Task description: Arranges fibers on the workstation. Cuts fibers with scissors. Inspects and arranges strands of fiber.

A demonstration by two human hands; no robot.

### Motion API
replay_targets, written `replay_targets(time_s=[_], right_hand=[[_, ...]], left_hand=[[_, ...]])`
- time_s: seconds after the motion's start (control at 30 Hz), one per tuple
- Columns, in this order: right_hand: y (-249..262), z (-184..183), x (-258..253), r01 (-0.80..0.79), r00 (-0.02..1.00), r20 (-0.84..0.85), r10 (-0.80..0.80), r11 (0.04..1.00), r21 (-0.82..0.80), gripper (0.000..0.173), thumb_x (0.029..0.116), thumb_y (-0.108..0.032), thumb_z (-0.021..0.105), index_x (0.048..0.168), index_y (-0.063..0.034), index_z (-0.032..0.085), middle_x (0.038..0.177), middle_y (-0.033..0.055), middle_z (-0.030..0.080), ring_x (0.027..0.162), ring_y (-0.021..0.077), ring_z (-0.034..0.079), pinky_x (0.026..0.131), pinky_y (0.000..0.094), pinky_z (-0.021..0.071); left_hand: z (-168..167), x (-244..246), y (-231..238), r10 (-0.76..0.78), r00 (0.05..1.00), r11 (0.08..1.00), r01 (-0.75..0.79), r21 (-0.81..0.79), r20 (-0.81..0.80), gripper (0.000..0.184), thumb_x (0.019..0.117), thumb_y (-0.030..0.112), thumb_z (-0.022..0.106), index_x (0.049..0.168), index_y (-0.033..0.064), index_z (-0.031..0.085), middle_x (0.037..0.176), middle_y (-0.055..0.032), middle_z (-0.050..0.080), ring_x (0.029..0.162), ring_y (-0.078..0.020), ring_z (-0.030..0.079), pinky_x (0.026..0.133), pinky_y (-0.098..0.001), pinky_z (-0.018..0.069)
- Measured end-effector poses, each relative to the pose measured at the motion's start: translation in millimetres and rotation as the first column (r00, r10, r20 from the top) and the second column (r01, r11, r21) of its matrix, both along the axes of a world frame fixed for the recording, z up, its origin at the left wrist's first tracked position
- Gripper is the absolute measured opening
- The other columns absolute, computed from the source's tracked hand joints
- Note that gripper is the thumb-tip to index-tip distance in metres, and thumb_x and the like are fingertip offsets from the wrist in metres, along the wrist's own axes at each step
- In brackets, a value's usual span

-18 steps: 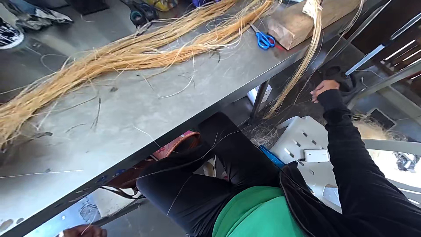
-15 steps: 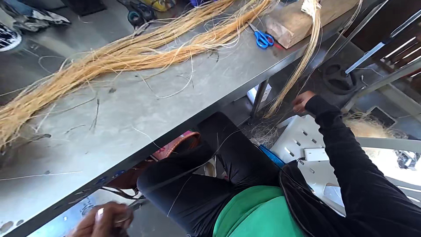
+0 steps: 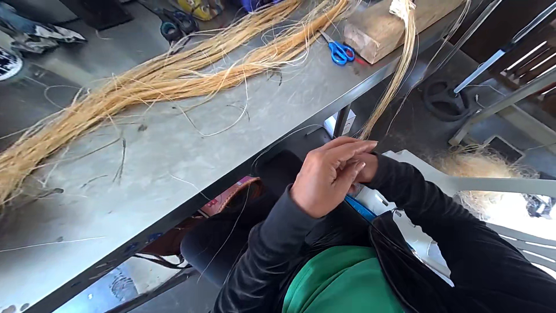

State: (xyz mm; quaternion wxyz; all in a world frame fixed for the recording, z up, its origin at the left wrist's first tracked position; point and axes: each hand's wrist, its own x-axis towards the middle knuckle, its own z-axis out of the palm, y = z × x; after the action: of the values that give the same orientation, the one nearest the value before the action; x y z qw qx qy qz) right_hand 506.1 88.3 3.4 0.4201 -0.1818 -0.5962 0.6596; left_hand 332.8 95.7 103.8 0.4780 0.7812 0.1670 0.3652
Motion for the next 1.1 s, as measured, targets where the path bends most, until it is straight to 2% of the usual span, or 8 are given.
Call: replay_targets(time_s=[0.13,0.3,0.4,0.47,0.57,0.7,0.93,1.1], right_hand=[[20.3,-6.1,52.1,0.455,0.671,0.699,-0.247,0.881,-0.126,0.025,0.1053,-0.014,0.052,0.105,0.0042,0.069,0.068,0.0047,0.058,0.053,0.0085,0.052,0.052,0.0253,0.0479],[28.1,5.0,97.2,0.970,0.060,0.989,-0.134,0.243,-0.026,0.036,0.1051,-0.014,0.056,0.134,0.0075,0.060,0.143,0.0267,0.057,0.137,0.0370,0.053,0.118,0.0482,0.0355],[8.0,-55.3,123.0,0.874,0.050,0.990,0.132,0.473,-0.107,0.062,0.1065,-0.029,0.055,0.157,-0.0008,0.034,0.154,0.0266,0.045,0.139,0.0385,0.049,0.115,0.0499,0.0400],[0.4,-136.1,130.5,0.797,-0.069,0.997,0.037,0.604,0.033,0.056,0.0984,-0.027,0.070,0.144,-0.0006,0.052,0.122,0.0298,0.065,0.101,0.0414,0.069,0.087,0.0538,0.0562],[39.2,-130.8,131.2,0.623,-0.096,0.900,0.426,0.730,-0.280,0.053,0.0970,-0.029,0.073,0.139,0.0011,0.058,0.130,0.0253,0.063,0.115,0.0386,0.065,0.096,0.0562,0.0510],[57.7,-101.1,107.4,0.593,-0.332,0.921,0.203,0.805,0.037,0.038,0.0907,-0.021,0.072,0.117,0.0056,0.068,0.126,0.0276,0.065,0.123,0.0452,0.060,0.098,0.0679,0.0464],[43.2,-45.6,5.9,-0.051,0.220,0.972,0.085,0.996,-0.076,0.084,0.0732,-0.008,0.090,0.148,-0.0053,0.053,0.139,0.0279,0.059,0.130,0.0471,0.055,0.110,0.0663,0.0402],[38.9,-73.1,-11.1,0.020,0.475,0.835,0.278,0.945,-0.326,0.029,0.0969,0.002,0.061,0.124,0.0102,0.060,0.104,0.0219,0.067,0.082,0.0253,0.067,0.079,0.0447,0.0568]], left_hand=[[-2.9,-39.7,3.9,0.047,0.991,0.999,-0.046,0.010,-0.126,0.045,0.0895,0.005,0.070,0.134,0.0008,0.064,0.140,-0.0134,0.059,0.117,-0.0180,0.067,0.091,-0.0332,0.0634],[8.3,-130.7,-13.0,0.304,0.911,0.952,-0.286,0.105,-0.277,0.044,0.0952,0.023,0.070,0.135,0.0066,0.065,0.139,-0.0077,0.062,0.111,-0.0162,0.070,0.086,-0.0324,0.0647],[0.4,-181.0,-19.5,0.382,0.887,0.920,-0.392,0.012,-0.259,0.042,0.0987,0.028,0.066,0.137,0.0112,0.063,0.128,-0.0048,0.069,0.088,-0.0149,0.075,0.066,-0.0287,0.0652],[-11.6,-212.8,-19.1,0.403,0.883,0.908,-0.418,-0.013,-0.239,0.042,0.1006,0.027,0.064,0.138,0.0102,0.061,0.124,-0.0062,0.071,0.085,-0.0162,0.075,0.063,-0.0269,0.0638],[-26.6,-245.8,-23.0,0.454,0.854,0.882,-0.472,-0.010,-0.256,0.037,0.1016,0.020,0.060,0.136,0.0065,0.062,0.118,-0.0040,0.072,0.077,-0.0088,0.072,0.060,-0.0210,0.0601],[-42.2,-264.3,-42.1,0.517,0.771,0.818,-0.572,-0.049,-0.372,0.034,0.1006,0.019,0.060,0.130,0.0009,0.064,0.118,-0.0027,0.072,0.078,-0.0017,0.070,0.060,-0.0168,0.0579],[-61.8,-275.5,-77.6,0.538,0.660,0.742,-0.666,-0.076,-0.524,0.035,0.0965,0.015,0.062,0.127,-0.0009,0.066,0.118,-0.0089,0.071,0.074,-0.0014,0.069,0.059,-0.0177,0.0582],[-66.5,-290.6,-90.0,0.617,0.602,0.678,-0.733,-0.046,-0.507,0.033,0.0930,0.010,0.063,0.124,-0.0001,0.069,0.114,-0.0110,0.073,0.074,-0.0092,0.072,0.062,-0.0255,0.0605]])
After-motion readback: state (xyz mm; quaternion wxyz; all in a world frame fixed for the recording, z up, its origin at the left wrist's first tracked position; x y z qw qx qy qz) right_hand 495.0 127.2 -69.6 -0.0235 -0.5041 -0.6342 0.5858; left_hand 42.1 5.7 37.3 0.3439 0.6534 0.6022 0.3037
